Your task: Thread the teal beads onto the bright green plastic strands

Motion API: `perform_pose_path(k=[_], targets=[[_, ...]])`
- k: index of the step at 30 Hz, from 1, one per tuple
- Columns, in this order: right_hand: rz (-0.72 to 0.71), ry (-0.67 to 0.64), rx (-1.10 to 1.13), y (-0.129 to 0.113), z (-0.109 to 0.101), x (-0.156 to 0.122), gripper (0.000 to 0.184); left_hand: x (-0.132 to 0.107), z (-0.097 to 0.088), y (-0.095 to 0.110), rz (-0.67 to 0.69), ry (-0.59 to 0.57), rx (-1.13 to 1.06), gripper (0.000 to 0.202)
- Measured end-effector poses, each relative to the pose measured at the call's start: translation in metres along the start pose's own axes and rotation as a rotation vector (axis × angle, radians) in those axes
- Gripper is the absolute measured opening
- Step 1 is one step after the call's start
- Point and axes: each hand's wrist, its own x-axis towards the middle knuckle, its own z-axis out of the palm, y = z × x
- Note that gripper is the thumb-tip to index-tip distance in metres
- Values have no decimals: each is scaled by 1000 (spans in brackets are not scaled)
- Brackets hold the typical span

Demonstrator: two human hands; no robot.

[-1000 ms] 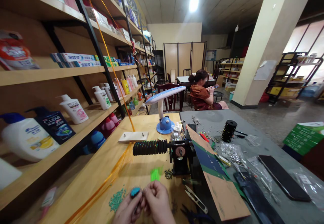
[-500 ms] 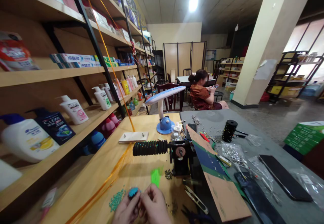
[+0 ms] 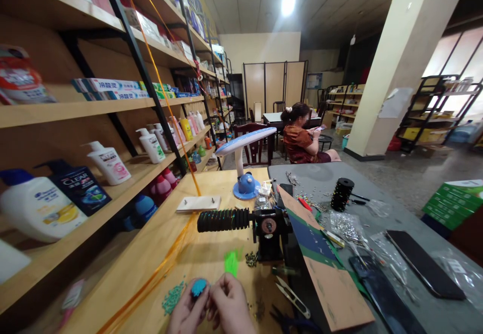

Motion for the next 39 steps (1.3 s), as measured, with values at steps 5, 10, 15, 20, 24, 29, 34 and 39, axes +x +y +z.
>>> perform_pose_path(k=[5,10,15,20,24,29,34,39], targets=[[-28,-28,-5,-4,-6,-2,73,-1,1,5,130,-29,1,54],[-5,-75,-63,-13,-12,-4,76,-1,0,15,144,-12,51,57],[-30,-66,-85,-24,-13,-7,78,2,-3,18,175,-10,125,56],[-118,-76,-184,-25,-15,-3,52,8,-7,20,184,-30,120,55],[-166,-67,-422,-20,-8,2,27,16,-11,28,100,-18,83,60],[-195,-40,-624,-10,8,3,22,33,-12,36,-91,49,-174,78],[-139,1,-566,-6,5,0,30,57,-25,49,-46,148,-258,72],[-67,-104,-187,-19,1,3,49,52,-44,53,-108,63,-176,74]])
